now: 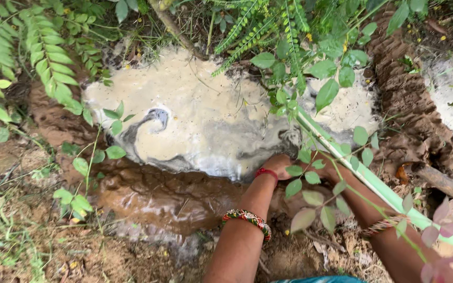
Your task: The person mixes soil and water by hand to create a wet slurry, then places a small plant into the muddy hole and packs soil around the roots while directing water from a hose.
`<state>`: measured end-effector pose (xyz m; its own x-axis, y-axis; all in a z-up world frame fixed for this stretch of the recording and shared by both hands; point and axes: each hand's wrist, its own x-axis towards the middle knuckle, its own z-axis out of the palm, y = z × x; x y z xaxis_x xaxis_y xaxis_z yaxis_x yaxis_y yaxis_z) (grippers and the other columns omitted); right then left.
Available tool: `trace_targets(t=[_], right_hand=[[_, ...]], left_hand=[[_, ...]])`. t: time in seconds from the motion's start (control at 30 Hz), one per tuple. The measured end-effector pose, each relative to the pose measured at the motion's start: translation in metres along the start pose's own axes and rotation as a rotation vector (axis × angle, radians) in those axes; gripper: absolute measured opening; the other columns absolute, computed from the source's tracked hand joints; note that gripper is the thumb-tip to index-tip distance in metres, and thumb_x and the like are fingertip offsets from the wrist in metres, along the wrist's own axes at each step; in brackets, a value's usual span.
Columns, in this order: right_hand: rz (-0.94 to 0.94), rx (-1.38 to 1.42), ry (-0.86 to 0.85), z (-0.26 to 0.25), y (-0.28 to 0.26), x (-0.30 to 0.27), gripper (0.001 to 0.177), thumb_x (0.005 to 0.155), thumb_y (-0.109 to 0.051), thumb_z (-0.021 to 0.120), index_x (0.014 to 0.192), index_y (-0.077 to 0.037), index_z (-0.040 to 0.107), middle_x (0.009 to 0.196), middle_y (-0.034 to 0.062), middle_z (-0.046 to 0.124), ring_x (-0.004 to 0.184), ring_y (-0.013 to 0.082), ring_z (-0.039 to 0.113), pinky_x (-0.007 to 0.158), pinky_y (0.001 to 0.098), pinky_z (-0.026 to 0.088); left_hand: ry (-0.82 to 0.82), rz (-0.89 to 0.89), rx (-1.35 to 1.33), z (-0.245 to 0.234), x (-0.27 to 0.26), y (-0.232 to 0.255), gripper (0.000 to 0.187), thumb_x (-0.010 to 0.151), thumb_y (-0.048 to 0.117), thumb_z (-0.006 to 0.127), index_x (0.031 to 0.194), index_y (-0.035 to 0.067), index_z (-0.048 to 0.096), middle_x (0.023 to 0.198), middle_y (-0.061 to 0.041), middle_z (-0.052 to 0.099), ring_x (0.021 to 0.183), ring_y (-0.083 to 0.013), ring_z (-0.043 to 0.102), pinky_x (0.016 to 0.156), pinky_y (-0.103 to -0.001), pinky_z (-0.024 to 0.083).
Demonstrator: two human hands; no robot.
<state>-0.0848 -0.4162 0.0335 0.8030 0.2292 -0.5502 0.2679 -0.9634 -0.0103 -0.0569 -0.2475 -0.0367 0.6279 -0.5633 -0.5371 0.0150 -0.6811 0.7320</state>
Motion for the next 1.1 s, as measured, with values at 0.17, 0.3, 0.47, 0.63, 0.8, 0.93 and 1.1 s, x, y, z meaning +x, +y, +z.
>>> trace_targets(t=[0.17, 0.3, 0.47, 0.63, 0.8, 0.93, 1.1], right_hand=[[-0.055, -0.104, -0.097, -0.016, 0.001, -0.03, 0.037, 0.1, -0.032, 0.054, 0.13, -0.012, 0.063, 0.106, 0.0185, 0.069, 0.096, 0.0305, 0.07, 0.087, 0.0438, 0.055], [-0.018, 0.36, 0.015, -0.038, 0.003, -0.088, 0.034, 0.104, -0.029, 0.049, 0.127, -0.009, 0.065, 0.105, 0.0186, 0.072, 0.093, 0.0302, 0.073, 0.087, 0.0444, 0.055], [-0.22, 0.485, 0.325, -0.041, 0.004, -0.153, 0.035, 0.097, -0.02, 0.055, 0.128, -0.007, 0.064, 0.124, 0.0189, 0.07, 0.109, 0.0356, 0.067, 0.094, 0.0445, 0.054], [-0.214, 0.108, 0.497, -0.005, 0.007, -0.17, 0.051, 0.082, -0.011, 0.058, 0.132, -0.002, 0.06, 0.144, 0.0251, 0.05, 0.134, 0.0436, 0.048, 0.111, 0.051, 0.039], [-0.138, 0.235, 0.525, -0.016, -0.008, -0.168, 0.048, 0.086, -0.012, 0.054, 0.133, -0.004, 0.061, 0.154, 0.0241, 0.049, 0.135, 0.0409, 0.05, 0.111, 0.0487, 0.041], [0.577, 0.667, 0.049, -0.048, -0.027, -0.165, 0.047, 0.108, -0.032, 0.047, 0.151, -0.015, 0.057, 0.113, 0.0316, 0.07, 0.108, 0.0447, 0.073, 0.101, 0.0501, 0.055], [-0.067, 0.08, 0.769, -0.008, -0.052, -0.148, 0.038, 0.09, -0.034, 0.055, 0.113, -0.007, 0.068, 0.115, 0.0185, 0.072, 0.115, 0.0394, 0.064, 0.106, 0.0492, 0.047]], left_hand=[[0.015, 0.143, 0.011, 0.018, 0.003, -0.001, 0.038, 0.094, 0.034, 0.065, 0.101, -0.002, 0.074, 0.1, -0.021, 0.075, 0.088, -0.0363, 0.072, 0.081, -0.049, 0.056], [0.067, 0.091, -0.3, 0.04, -0.004, 0.012, 0.029, 0.078, 0.021, 0.071, 0.105, 0.01, 0.074, 0.099, -0.011, 0.073, 0.086, -0.0319, 0.071, 0.077, -0.044, 0.058], [0.297, 0.268, -0.4, 0.064, -0.058, 0.048, 0.016, 0.096, 0.027, 0.061, 0.102, 0.014, 0.067, 0.091, -0.01, 0.071, 0.084, -0.0281, 0.069, 0.074, -0.042, 0.056], [0.515, 0.38, -0.12, 0.076, -0.126, 0.077, 0.019, 0.101, 0.024, 0.057, 0.097, 0.008, 0.066, 0.094, -0.014, 0.069, 0.088, -0.0292, 0.066, 0.079, -0.043, 0.053], [0.453, 0.276, -0.215, 0.054, -0.157, 0.099, 0.023, 0.101, 0.027, 0.053, 0.111, 0.009, 0.064, 0.103, -0.014, 0.071, 0.096, -0.0278, 0.067, 0.085, -0.042, 0.054], [0.373, 0.207, -0.31, 0.025, -0.181, 0.1, 0.032, 0.1, 0.029, 0.05, 0.122, 0.01, 0.063, 0.11, -0.014, 0.073, 0.101, -0.0267, 0.068, 0.09, -0.04, 0.056], [0.111, 0.149, 0.53, 0.001, -0.216, 0.077, 0.054, 0.102, 0.035, 0.048, 0.152, 0.015, 0.054, 0.122, -0.017, 0.073, 0.117, -0.0294, 0.066, 0.102, -0.045, 0.053]])
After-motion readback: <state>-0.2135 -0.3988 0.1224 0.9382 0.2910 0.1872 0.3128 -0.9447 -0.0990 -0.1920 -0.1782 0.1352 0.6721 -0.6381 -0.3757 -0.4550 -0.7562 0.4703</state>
